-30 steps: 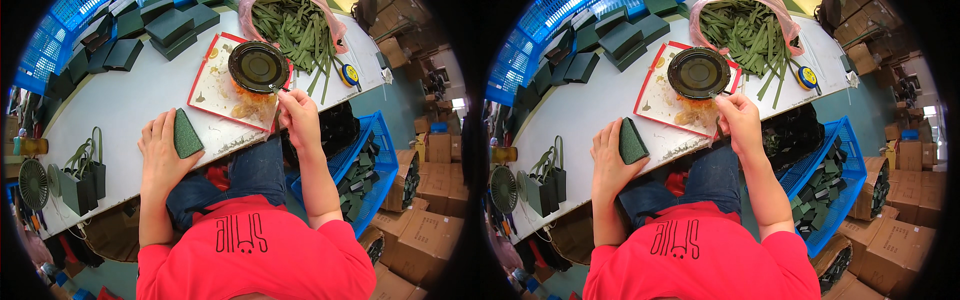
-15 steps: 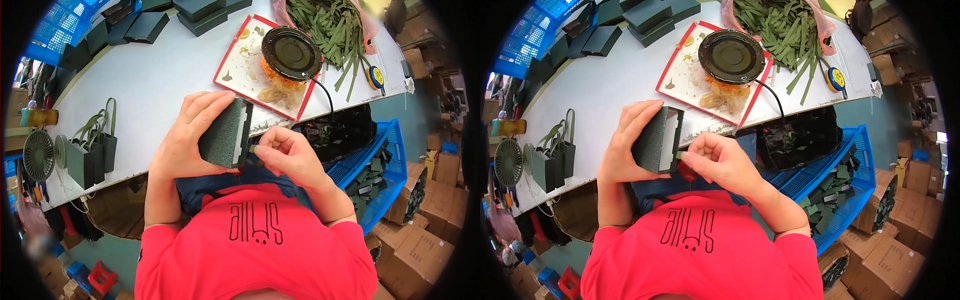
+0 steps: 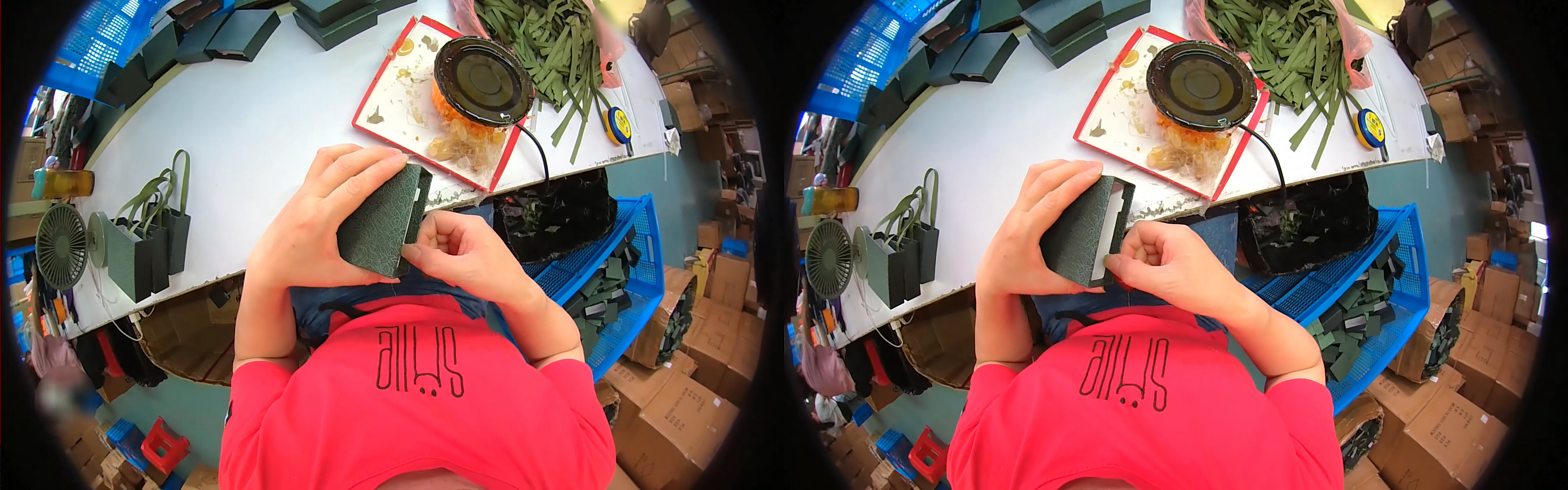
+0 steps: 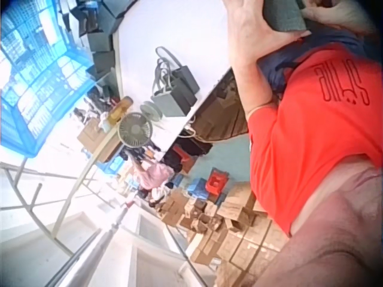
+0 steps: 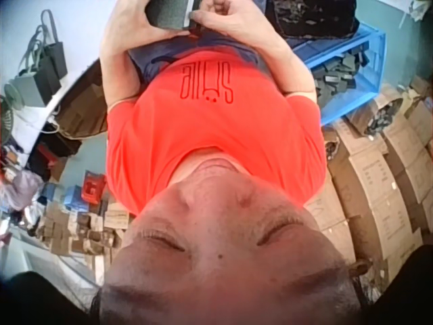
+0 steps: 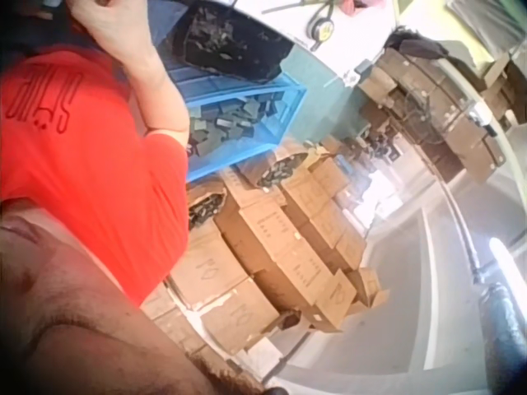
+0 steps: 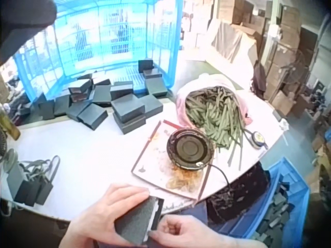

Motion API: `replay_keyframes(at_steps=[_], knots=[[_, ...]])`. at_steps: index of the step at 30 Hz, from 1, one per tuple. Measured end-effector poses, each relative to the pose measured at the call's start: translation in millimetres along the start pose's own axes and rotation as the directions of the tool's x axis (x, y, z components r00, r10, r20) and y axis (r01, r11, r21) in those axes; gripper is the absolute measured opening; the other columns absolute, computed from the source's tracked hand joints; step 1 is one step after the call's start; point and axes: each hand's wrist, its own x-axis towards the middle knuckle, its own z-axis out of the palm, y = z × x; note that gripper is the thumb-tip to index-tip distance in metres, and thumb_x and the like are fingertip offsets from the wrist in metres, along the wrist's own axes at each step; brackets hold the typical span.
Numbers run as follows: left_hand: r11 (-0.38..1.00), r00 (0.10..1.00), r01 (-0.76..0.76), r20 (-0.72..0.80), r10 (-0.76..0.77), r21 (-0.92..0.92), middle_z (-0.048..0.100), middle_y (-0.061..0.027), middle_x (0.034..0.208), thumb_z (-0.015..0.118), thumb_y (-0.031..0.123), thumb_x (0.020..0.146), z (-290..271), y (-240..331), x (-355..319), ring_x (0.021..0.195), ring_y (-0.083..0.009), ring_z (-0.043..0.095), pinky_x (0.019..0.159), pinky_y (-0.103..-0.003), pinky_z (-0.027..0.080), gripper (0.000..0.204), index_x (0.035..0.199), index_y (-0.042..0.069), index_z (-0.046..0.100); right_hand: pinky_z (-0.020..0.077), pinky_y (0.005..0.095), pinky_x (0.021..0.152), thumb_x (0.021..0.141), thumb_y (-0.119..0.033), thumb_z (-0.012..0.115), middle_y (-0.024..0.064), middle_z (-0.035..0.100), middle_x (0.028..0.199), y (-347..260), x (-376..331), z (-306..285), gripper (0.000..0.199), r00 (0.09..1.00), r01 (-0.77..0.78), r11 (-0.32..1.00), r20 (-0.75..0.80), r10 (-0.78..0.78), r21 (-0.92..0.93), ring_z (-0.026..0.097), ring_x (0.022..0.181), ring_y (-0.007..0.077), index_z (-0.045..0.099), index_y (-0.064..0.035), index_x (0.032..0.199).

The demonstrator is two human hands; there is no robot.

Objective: The person sits at a table in a workshop and assembles small green boxes by attaching green ribbon handles. They pick up a box, dip a ribbon end into a hot glue pot, and press it onto the box to secure the handle. The person repeats this process for multiple boxes, placing finished units on the table.

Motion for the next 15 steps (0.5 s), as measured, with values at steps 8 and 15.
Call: replay_keyframes(at_steps=[8, 15], knots=[[0.988, 0.998, -0.040, 0.047, 0.034, 0.150, 0.058, -0.0152, 0.133, 0.090, 0.017, 0.052, 5, 5, 1, 0.119, -0.0372, 0.053, 0.100, -0.045, 0.046, 0.089, 0.133, -0.001, 0.056, 0.0475, 0.0240, 0.062, 0.094, -0.015, 0.064, 0.0038, 0.066, 0.075, 17, 12, -9, 0.024, 0.998, 0.007, 0.986, 0.060, 0.003, -0.167, 0.059, 0.068, 0.0070, 0.060, 0.0009, 0.077], [0.991, 0.999, 0.034, -0.008, -0.033, 0.128, 0.055, -0.0143, 0.136, 0.091, 0.020, 0.052, 3, -1, -5, 0.122, -0.0369, 0.050, 0.103, -0.046, 0.043, 0.093, 0.136, 0.002, 0.054, 0.0507, 0.0258, 0.071, 0.100, -0.014, 0.060, 0.0069, 0.068, 0.084, 16, 11, -11, 0.023, 0.987, 0.154, 0.987, 0.045, -0.155, 0.038, 0.062, 0.075, 0.0105, 0.065, 0.0039, 0.087]])
